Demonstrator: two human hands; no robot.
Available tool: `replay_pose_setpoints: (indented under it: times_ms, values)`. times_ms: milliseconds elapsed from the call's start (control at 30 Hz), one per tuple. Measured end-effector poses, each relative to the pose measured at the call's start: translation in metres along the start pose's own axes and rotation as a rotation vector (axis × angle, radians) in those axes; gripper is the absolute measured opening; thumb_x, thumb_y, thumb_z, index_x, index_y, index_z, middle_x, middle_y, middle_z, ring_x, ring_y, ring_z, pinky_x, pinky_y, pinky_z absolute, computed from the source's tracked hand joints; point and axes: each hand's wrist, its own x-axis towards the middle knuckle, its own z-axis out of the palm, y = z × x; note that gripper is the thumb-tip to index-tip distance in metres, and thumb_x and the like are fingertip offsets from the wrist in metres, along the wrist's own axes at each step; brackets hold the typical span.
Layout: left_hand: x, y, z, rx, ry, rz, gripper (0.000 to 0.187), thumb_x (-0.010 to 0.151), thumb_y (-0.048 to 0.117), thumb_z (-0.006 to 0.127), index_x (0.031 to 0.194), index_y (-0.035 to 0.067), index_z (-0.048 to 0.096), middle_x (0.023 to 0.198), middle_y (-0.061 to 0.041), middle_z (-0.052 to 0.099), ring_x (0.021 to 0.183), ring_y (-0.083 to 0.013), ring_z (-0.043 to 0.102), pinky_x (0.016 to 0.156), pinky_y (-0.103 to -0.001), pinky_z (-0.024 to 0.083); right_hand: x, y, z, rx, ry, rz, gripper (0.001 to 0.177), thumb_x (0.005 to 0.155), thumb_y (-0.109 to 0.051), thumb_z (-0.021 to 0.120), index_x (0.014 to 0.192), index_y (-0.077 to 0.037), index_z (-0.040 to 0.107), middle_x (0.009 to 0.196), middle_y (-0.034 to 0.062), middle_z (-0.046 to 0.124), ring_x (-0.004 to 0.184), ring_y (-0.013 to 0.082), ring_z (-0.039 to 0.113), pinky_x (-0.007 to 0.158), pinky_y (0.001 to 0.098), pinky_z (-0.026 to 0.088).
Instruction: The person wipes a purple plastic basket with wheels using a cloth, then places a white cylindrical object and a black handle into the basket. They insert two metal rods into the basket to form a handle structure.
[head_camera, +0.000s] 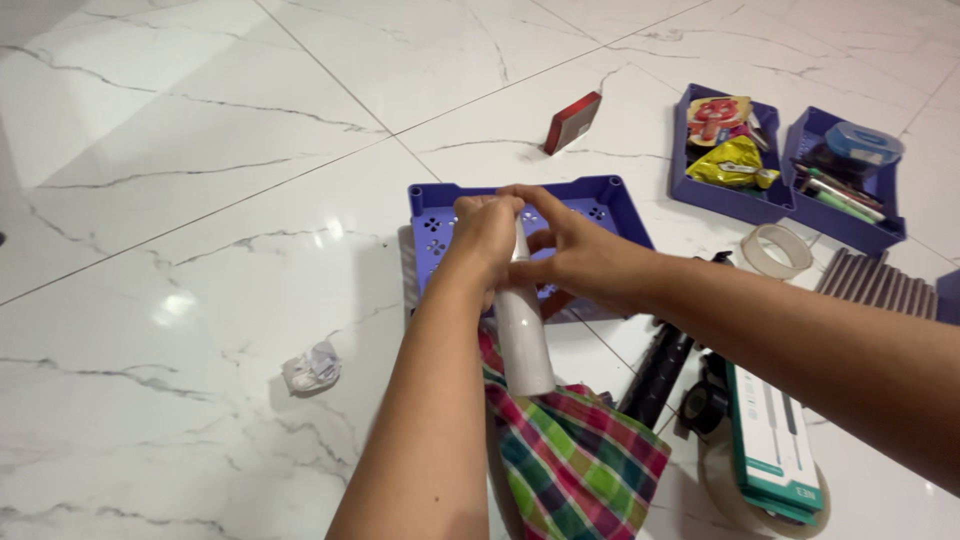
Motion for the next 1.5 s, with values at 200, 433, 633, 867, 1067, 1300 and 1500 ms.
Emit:
replay_pose_setpoints:
  times_ms: [200,433,633,867,1067,1300,1500]
  values:
    - [0.022,-0.002,-0.027,-0.134,0.071,0.090,0.058,0.092,0.039,0.050,0.140,0.006,0.056,0.139,-0.020,0.060,0.124,-0.0347,0.061,0.102,-0.048,0.048,0.055,-0.009,-0.001,0.132,-0.002,0.002,0.087,0.083,-0.008,0.065,0.158,-0.021,0.023,0.120,0.0221,0.064,0.097,0.0345,0.073,0.071,0.0498,0.065]
    - [0.039,-0.044,-0.061,0.412,0.424,0.004,0.053,0.086,0.021,0.063,0.137,0.011,0.060,0.138,-0.017,0.063,0.130,-0.0393,0.055,0.109,-0.047,0.045,0.131,-0.008,-0.005,0.147,0.041,0.246,0.089,0.081,-0.010,0.069,0.159,-0.023,0.030,0.137,0.0230,0.052,0.110,0.0405,0.068,0.087,0.0568,0.062]
    - [0.044,-0.078,-0.061,0.499,0.273,0.041,0.055,0.083,0.005,0.058,0.136,0.014,0.063,0.124,-0.017,0.070,0.116,-0.0343,0.067,0.099,-0.042,0.053,0.167,0.011,0.013,0.029,-0.035,0.336,0.088,0.082,-0.013,0.072,0.159,-0.024,0.030,0.140,0.0231,0.054,0.116,0.0414,0.065,0.089,0.0572,0.060]
    - [0.049,-0.074,-0.069,0.519,0.201,-0.017,0.055,0.086,0.006,0.059,0.140,0.013,0.057,0.127,-0.016,0.068,0.116,-0.0314,0.068,0.099,-0.040,0.053,0.177,0.019,0.024,0.064,0.091,0.278,0.084,0.080,-0.019,0.077,0.155,-0.023,0.040,0.137,0.0200,0.058,0.110,0.0388,0.068,0.085,0.0543,0.062]
    - [0.044,-0.066,-0.072,0.462,0.222,-0.031,0.049,0.085,0.008,0.062,0.134,0.010,0.064,0.119,-0.017,0.073,0.103,-0.0293,0.074,0.087,-0.039,0.059,0.175,0.027,0.032,0.010,0.344,0.223,0.085,0.081,-0.030,0.083,0.149,-0.006,0.036,0.120,0.0229,0.067,0.095,0.0324,0.075,0.077,0.0494,0.064]
    - [0.037,-0.062,-0.081,0.237,0.185,-0.124,0.057,0.082,-0.002,0.052,0.135,0.012,0.064,0.109,-0.014,0.075,0.087,-0.0243,0.076,0.068,-0.038,0.063,0.162,0.042,0.041,0.035,0.204,0.306,0.072,0.082,-0.036,0.076,0.142,-0.005,0.050,0.113,0.0205,0.070,0.089,0.0314,0.075,0.069,0.0474,0.063]
    - [0.039,-0.066,-0.080,0.146,0.137,-0.142,0.056,0.080,-0.006,0.051,0.133,0.008,0.064,0.110,-0.018,0.075,0.088,-0.0276,0.076,0.068,-0.039,0.064,0.164,0.064,0.058,0.088,0.465,0.154,0.068,0.084,-0.032,0.073,0.140,-0.006,0.045,0.112,0.0233,0.070,0.092,0.0311,0.074,0.075,0.0425,0.060]
